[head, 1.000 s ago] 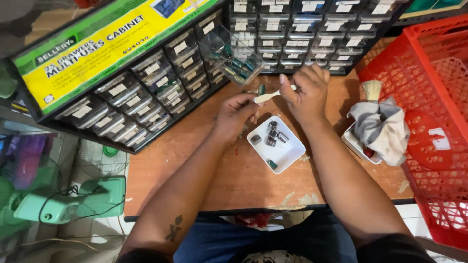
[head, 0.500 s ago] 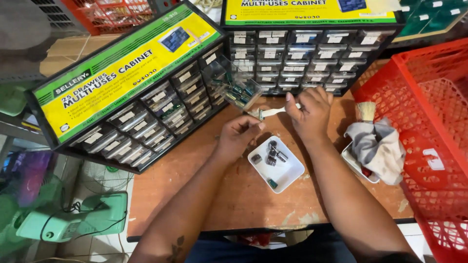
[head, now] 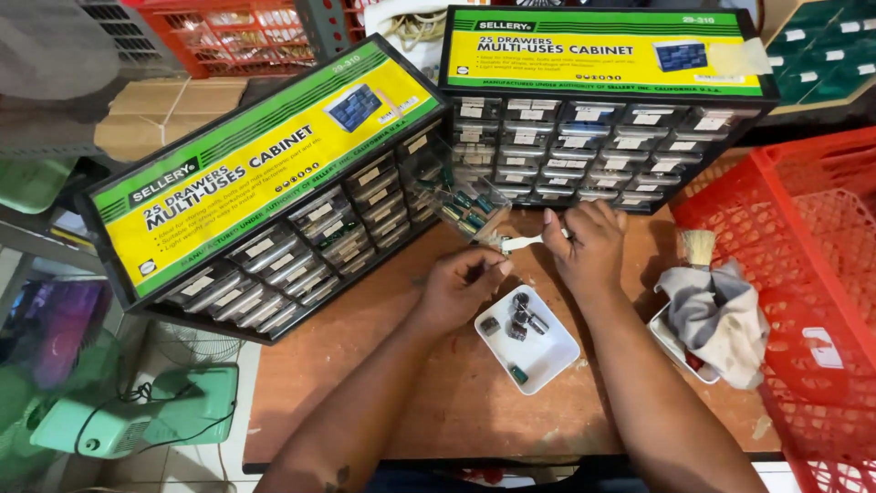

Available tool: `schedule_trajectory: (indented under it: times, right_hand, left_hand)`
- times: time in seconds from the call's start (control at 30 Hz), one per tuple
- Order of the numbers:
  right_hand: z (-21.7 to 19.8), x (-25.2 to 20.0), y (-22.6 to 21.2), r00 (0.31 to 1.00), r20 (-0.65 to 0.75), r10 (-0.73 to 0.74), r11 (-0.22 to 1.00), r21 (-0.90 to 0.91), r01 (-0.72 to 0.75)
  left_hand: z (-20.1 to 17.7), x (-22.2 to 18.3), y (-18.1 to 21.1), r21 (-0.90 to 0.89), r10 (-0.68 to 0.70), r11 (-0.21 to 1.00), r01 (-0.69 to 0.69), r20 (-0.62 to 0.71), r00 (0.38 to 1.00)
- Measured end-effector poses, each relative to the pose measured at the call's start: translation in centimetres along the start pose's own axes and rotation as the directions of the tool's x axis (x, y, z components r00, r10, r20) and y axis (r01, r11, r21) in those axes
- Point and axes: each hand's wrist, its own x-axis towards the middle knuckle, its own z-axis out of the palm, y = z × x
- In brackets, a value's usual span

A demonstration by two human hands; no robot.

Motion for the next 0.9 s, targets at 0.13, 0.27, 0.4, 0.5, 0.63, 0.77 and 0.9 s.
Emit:
schedule_trajectory:
  times: [0.13, 0.27, 0.4, 0.5, 0.63, 0.77, 0.9]
  right_hand:
    - [-0.1, -0.4, 0.2, 1.0, 0.016, 0.019, 1.0, -0.02, -0.019]
    - [-0.1, 0.2, -0.3, 0.998, 0.019, 0.061, 0.998, 0.001, -0.061]
    - [1.1, -1.6, 1.9, 0.98, 0.061, 0.19, 0.908, 0.37, -0.199]
    - [2.0, -3.1, 2.3, 0.967, 0.181, 0.181, 0.756, 0.603, -0.255]
    - [0.7, -0.5, -1.2, 0.974, 0.225, -0.013, 0.649, 0.743, -0.163]
    - [-0.5, 1.4, -3.1, 0.973, 0.213, -0.093, 0.667, 0.739, -0.098]
    - [-0.2, 0.0, -2.4, 0.961, 0.276, 0.013, 0.653, 0.726, -0.217]
  left_hand:
    - [0.1, 0.2, 1.0, 0.134, 0.112, 0.984, -0.118, 0.052, 0.992]
    - [-0.2, 0.4, 1.3, 0.353, 0.216, 0.905, -0.237, 0.1, 0.971]
    - [-0.1, 0.1, 2.1, 0.363, 0.212, 0.903, -0.23, 0.09, 0.973]
    - [0.2, -0.1, 2.1, 0.307, 0.21, 0.924, -0.227, 0.088, 0.974]
    - [0.9, -0.1, 4.5, 0.211, 0.188, 0.955, -0.21, 0.12, 0.975]
    - [1.0, -0.1, 4.3, 0.199, 0.204, 0.953, -0.228, 0.133, 0.97]
    - [0.8, -0.2, 4.5, 0.194, 0.177, 0.96, -0.2, 0.129, 0.976]
